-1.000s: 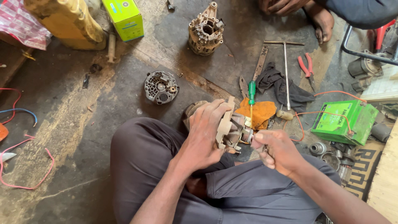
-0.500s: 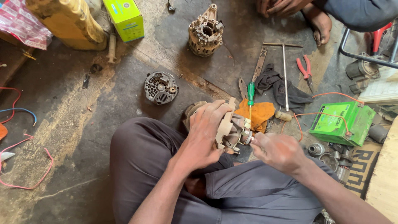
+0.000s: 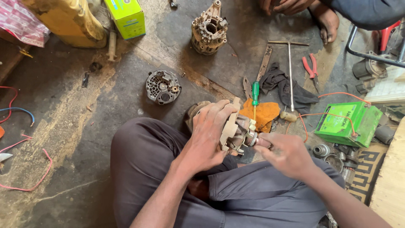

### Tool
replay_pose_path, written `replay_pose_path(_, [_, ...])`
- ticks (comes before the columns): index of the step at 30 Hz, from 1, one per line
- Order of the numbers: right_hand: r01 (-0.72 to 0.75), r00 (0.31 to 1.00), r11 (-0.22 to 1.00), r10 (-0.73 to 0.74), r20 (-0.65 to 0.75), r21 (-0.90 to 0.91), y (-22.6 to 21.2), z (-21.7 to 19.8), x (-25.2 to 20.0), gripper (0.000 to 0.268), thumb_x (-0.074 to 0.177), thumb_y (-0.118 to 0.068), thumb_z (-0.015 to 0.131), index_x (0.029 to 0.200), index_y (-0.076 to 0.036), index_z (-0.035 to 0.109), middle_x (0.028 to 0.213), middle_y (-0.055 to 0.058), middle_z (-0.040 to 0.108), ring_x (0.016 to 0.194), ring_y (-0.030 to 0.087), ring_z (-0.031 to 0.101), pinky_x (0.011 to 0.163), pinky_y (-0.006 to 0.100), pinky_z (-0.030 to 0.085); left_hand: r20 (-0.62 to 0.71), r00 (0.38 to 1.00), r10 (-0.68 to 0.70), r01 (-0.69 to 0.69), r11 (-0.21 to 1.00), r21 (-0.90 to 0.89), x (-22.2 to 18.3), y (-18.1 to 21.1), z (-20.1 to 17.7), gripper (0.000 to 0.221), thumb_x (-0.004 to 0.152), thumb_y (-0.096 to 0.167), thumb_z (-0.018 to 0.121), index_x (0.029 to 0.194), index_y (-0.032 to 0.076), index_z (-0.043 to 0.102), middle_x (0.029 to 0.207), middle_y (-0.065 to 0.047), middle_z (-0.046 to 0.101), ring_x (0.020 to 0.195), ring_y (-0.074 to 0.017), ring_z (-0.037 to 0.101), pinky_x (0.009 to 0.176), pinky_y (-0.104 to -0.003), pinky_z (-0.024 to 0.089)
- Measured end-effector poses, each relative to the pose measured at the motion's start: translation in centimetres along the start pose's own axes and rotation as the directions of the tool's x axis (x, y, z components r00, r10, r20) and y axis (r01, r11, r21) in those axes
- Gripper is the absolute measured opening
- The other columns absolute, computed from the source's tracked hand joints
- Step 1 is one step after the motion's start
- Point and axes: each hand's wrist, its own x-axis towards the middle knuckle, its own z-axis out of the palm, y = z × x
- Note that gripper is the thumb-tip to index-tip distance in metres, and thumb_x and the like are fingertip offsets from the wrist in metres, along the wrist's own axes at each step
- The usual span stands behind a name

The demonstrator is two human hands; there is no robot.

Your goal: The person sits on the floor and uses a screwdriver to tighten screws on a disassembled motor component. They rotate the part to access different screws and continue tightening them throughout the clip.

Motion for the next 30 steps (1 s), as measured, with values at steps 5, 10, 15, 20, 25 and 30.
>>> replay_pose_path(5, [0.223, 0.971, 0.934, -0.238, -0.021, -0.278, -0.6, -0.1, 0.6, 0.03, 0.083, -0.013, 0.077, 0.106, 0.003, 0.066, 0.083, 0.011, 0.072, 0.068, 0.026, 0.07, 0.059, 0.037, 0.055, -0.002, 1.0, -0.03, 0.029, 0.998, -0.059, 0.2, 0.0, -0.1, 0.103, 0.059, 0.02, 0.09, 0.147, 0.009, 0.039, 0.152, -0.019, 0.043, 0.141, -0.044, 0.038, 0.116, -0.053, 0.03])
replay_pose_path(10, [-0.255, 0.963, 0.959, 0.239, 0.124, 0.127, 0.4, 0.7, 0.4, 0.026, 0.088, -0.021, 0.072, 0.098, 0.002, 0.07, 0.079, 0.008, 0.073, 0.059, 0.019, 0.066, 0.053, 0.031, 0.051, 0.004, 1.0, 0.005, -0.005, 1.0, 0.01, 0.1, 0.3, 0.1, 0.101, 0.061, 0.021, 0.091, 0.147, 0.009, 0.04, 0.152, -0.018, 0.043, 0.141, -0.0431, 0.039, 0.118, -0.053, 0.03])
replay_pose_path(15, [-0.677, 0.733, 0.639, 0.54, 0.414, 0.364, 0.6, 0.8, 0.4, 0.027, 0.092, -0.022, 0.068, 0.087, 0.004, 0.075, 0.065, 0.006, 0.072, 0.045, 0.012, 0.059, 0.043, 0.028, 0.045, 0.013, 1.0, 0.014, -0.014, 1.0, 0.01, 0.2, 0.5, 0.1, 0.099, 0.061, 0.02, 0.091, 0.147, 0.009, 0.041, 0.151, -0.019, 0.043, 0.141, -0.0431, 0.04, 0.118, -0.054, 0.029])
replay_pose_path(20, [-0.007, 0.999, 0.996, 0.011, 0.038, -0.092, -0.3, 0.5, 0.4, 0.02, 0.095, -0.019, 0.067, 0.094, 0.0, 0.072, 0.066, 0.003, 0.062, 0.056, 0.016, 0.061, 0.051, 0.032, 0.046, 0.011, 1.0, -0.015, 0.015, 0.999, -0.028, 0.4, 0.3, -0.3, 0.097, 0.063, 0.016, 0.088, 0.148, 0.01, 0.041, 0.152, -0.017, 0.045, 0.142, -0.0416, 0.041, 0.119, -0.052, 0.031])
replay_pose_path(25, [-0.269, 0.959, 0.935, 0.282, -0.023, 0.232, -0.1, 1.5, 0.7, 0.029, 0.096, -0.029, 0.068, 0.093, 0.001, 0.068, 0.072, 0.006, 0.062, 0.055, 0.017, 0.058, 0.047, 0.03, 0.044, 0.019, 1.0, -0.024, 0.025, 0.998, -0.056, 0.5, 0.2, -0.6, 0.097, 0.061, 0.012, 0.085, 0.148, 0.009, 0.04, 0.153, -0.019, 0.044, 0.142, -0.0431, 0.04, 0.119, -0.052, 0.03])
replay_pose_path(30, [-0.665, 0.584, -0.17, 0.488, 0.649, 0.727, 1.7, 1.9, -0.2, 0.039, 0.097, -0.029, 0.065, 0.087, 0.009, 0.065, 0.065, 0.012, 0.062, 0.037, 0.014, 0.052, 0.03, 0.027, 0.036, 0.021, 0.999, -0.04, 0.041, 0.995, -0.091, 0.4, -0.1, -0.4, 0.097, 0.061, 0.011, 0.081, 0.149, 0.008, 0.039, 0.153, -0.02, 0.043, 0.143, -0.0455, 0.037, 0.118, -0.052, 0.029])
